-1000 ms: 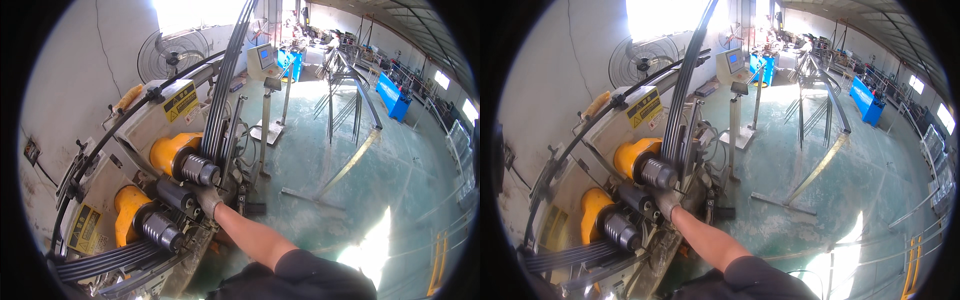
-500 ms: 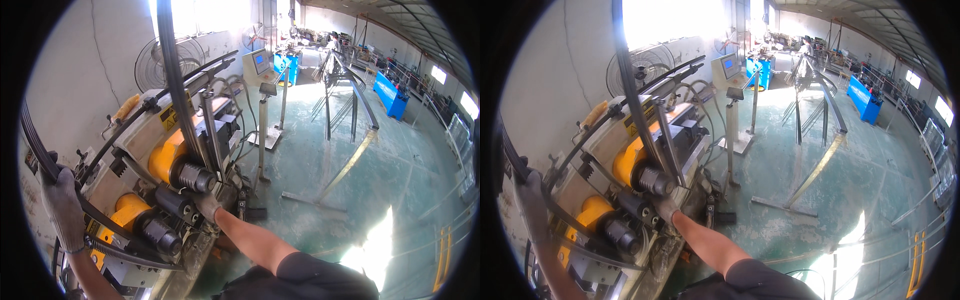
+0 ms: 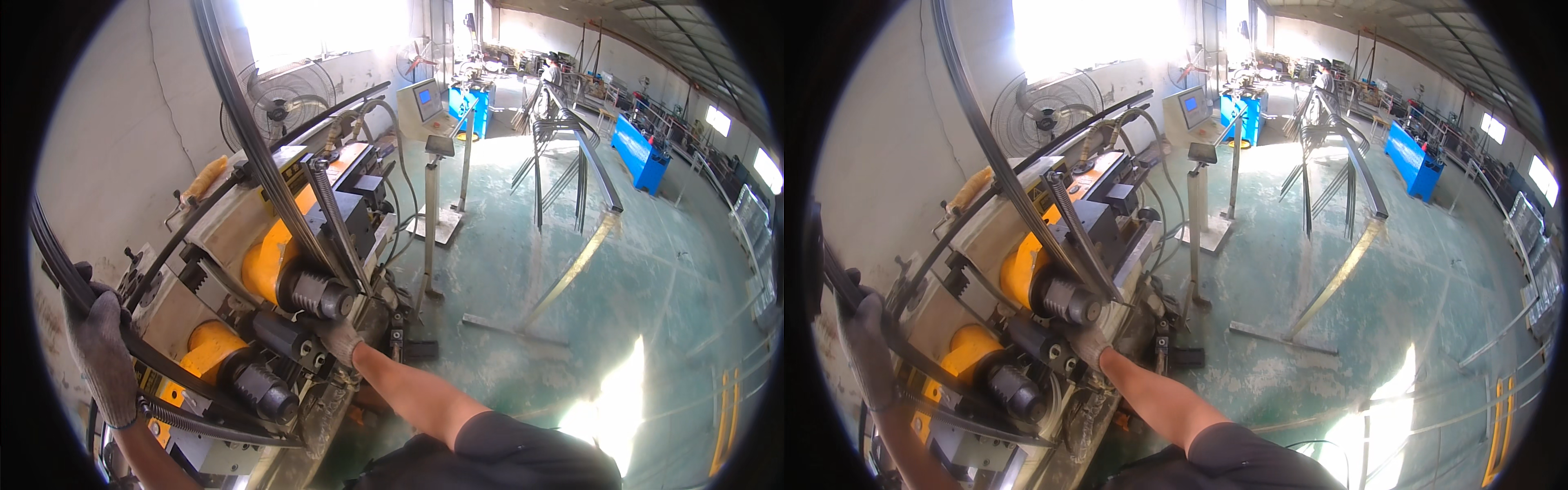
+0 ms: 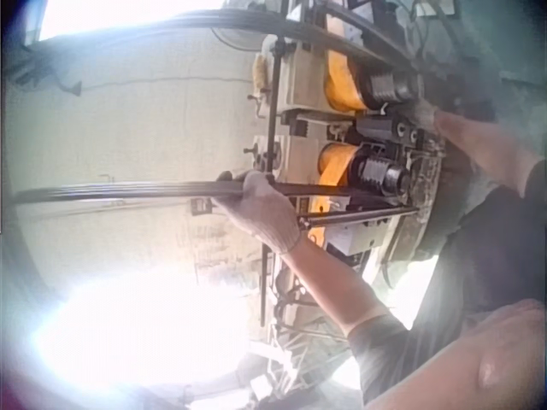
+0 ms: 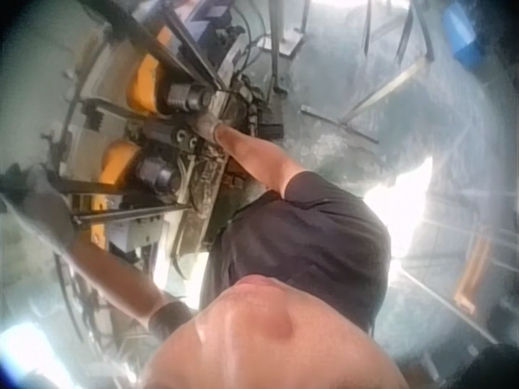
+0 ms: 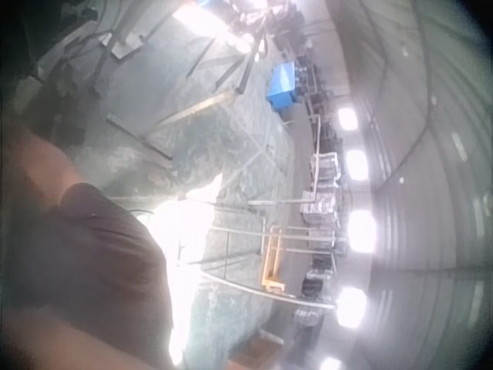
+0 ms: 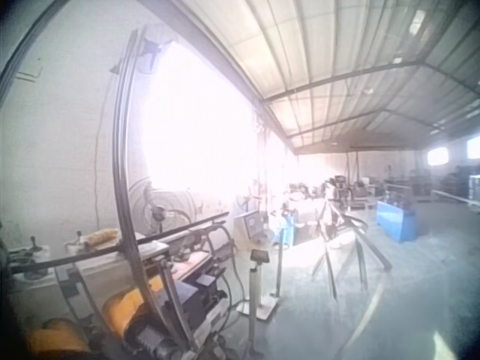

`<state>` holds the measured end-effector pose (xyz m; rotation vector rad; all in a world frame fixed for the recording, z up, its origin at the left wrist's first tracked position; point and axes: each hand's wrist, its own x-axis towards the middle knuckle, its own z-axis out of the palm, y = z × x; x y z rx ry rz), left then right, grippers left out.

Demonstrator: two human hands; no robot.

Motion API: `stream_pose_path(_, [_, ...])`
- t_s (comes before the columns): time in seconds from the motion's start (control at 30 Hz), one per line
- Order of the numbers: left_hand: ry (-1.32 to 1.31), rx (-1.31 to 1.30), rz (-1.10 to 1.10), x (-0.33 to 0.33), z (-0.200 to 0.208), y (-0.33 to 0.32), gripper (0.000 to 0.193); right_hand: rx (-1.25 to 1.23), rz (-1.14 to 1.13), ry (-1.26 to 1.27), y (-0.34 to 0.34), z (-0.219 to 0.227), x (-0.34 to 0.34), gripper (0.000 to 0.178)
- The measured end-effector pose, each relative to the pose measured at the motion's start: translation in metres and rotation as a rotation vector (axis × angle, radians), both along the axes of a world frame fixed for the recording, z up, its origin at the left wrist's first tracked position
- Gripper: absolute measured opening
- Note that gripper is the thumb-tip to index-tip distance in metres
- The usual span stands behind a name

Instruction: The person repeatedly picks up metal rods from a rack, feeds them into a bending machine, and removes the bent rods. They also measure one bent rod on a wooden table using a tape measure and place it on a metal rack.

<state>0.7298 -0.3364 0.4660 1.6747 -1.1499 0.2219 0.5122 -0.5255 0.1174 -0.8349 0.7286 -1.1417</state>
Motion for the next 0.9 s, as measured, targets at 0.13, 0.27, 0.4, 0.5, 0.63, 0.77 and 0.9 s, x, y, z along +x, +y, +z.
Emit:
stream_pose_path(0.13, [0.019,-0.032,-0.035,-0.003,-0.001,-0.001,0.050,0.068,0.044,0.002,0.000,0.003,-0.003,0.041])
stream_pose_path(0.27, [-0.006,-0.080,-0.013,-0.006,-0.002,-0.002,0.052,0.033,0.067,0.003,0.002,0.007,-0.008,0.046])
stream_pose_path(0.4, [-0.043,-0.057,0.014,-0.009,-0.001,-0.002,0.051,0.000,0.063,0.079,0.004,0.011,-0.009,0.040])
stream_pose_path(0.5, [0.028,-0.029,-0.010,-0.008,0.000,0.000,0.050,-0.005,0.070,0.051,0.007,0.016,-0.011,0.039])
stream_pose_path(0.63, [-0.001,-0.027,0.006,0.000,-0.001,0.001,0.050,0.038,0.129,0.097,0.009,0.023,-0.018,0.038])
stream_pose_path(0.77, [-0.012,0.035,0.038,0.012,-0.003,0.001,0.049,0.022,0.109,0.143,0.010,0.025,-0.017,0.038])
stream_pose_path(0.9, [-0.024,0.019,0.035,0.019,-0.005,0.001,0.047,0.021,0.034,0.123,0.009,0.022,-0.013,0.029])
